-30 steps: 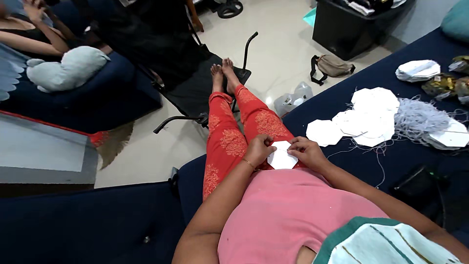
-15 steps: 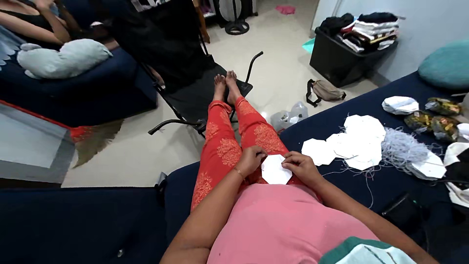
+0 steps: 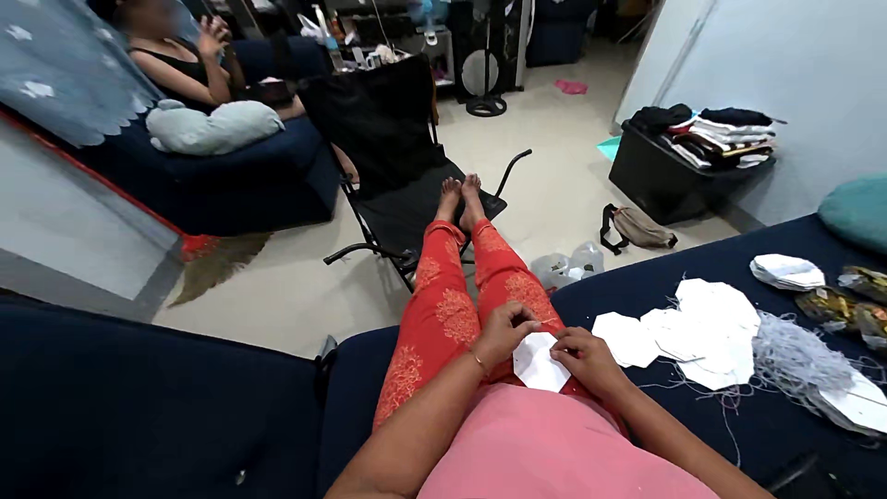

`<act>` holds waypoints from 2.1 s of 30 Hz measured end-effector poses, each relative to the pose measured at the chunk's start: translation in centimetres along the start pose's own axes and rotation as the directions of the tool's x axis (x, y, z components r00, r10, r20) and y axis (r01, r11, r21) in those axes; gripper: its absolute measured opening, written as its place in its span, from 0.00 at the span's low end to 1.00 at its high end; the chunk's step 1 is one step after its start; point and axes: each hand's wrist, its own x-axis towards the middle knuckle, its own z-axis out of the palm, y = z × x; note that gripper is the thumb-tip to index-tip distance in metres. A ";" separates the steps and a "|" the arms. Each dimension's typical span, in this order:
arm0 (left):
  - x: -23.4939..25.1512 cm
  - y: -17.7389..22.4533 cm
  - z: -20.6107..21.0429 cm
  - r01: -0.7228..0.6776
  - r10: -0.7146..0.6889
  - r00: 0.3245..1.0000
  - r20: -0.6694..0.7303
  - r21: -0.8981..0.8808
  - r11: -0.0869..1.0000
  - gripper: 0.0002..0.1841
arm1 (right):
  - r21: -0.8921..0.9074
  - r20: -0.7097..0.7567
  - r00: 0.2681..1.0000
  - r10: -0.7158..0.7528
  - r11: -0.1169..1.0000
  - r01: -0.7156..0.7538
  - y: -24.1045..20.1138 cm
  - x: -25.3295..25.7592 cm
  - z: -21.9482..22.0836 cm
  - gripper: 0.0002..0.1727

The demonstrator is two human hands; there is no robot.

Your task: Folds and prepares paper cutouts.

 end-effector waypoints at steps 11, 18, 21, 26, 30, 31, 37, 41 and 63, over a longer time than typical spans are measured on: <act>0.0 -1.4 1.4 0.194 -0.171 0.980 0.097 -0.338 0.921 0.07 | 0.005 -0.331 0.916 -0.225 0.971 0.240 0.1 0.0 0.1 0.12; -0.4 -0.8 2.1 0.165 -0.154 0.986 0.059 -0.305 0.938 0.07 | 0.176 -0.355 0.927 -0.118 0.966 0.190 -1.1 -0.6 -1.1 0.12; -0.5 -0.9 2.1 0.028 -0.028 1.000 0.001 -0.188 0.982 0.11 | 0.141 -0.339 0.930 -0.138 0.971 0.196 -1.8 -0.7 -1.6 0.12; -0.5 -0.2 2.1 -0.026 0.019 0.999 -0.041 -0.182 0.983 0.09 | 0.078 -0.283 0.937 -0.206 0.969 0.236 -1.7 -0.6 -1.5 0.13; -0.4 0.1 1.9 0.011 -0.019 0.999 -0.029 -0.256 0.967 0.08 | 0.074 -0.287 0.937 -0.201 0.970 0.231 -1.6 -0.3 -1.0 0.12; -0.4 0.1 2.0 0.018 -0.026 0.999 -0.028 -0.266 0.964 0.08 | 0.075 -0.287 0.937 -0.197 0.971 0.227 -1.6 -0.2 -1.0 0.12; -0.1 -0.4 2.0 0.021 -0.026 1.000 -0.015 -0.267 0.963 0.07 | 0.084 -0.309 0.932 -0.189 0.971 0.225 -1.1 -0.1 -0.4 0.12; -0.1 -0.3 2.0 0.053 -0.060 0.998 -0.015 -0.304 0.951 0.06 | 0.092 -0.294 0.943 -0.159 0.977 0.194 -1.0 -0.1 0.0 0.12; -0.2 0.1 2.5 0.134 -0.137 0.990 0.016 -0.341 0.930 0.05 | 0.044 -0.212 0.965 -0.157 0.984 0.170 -1.5 -0.4 0.4 0.14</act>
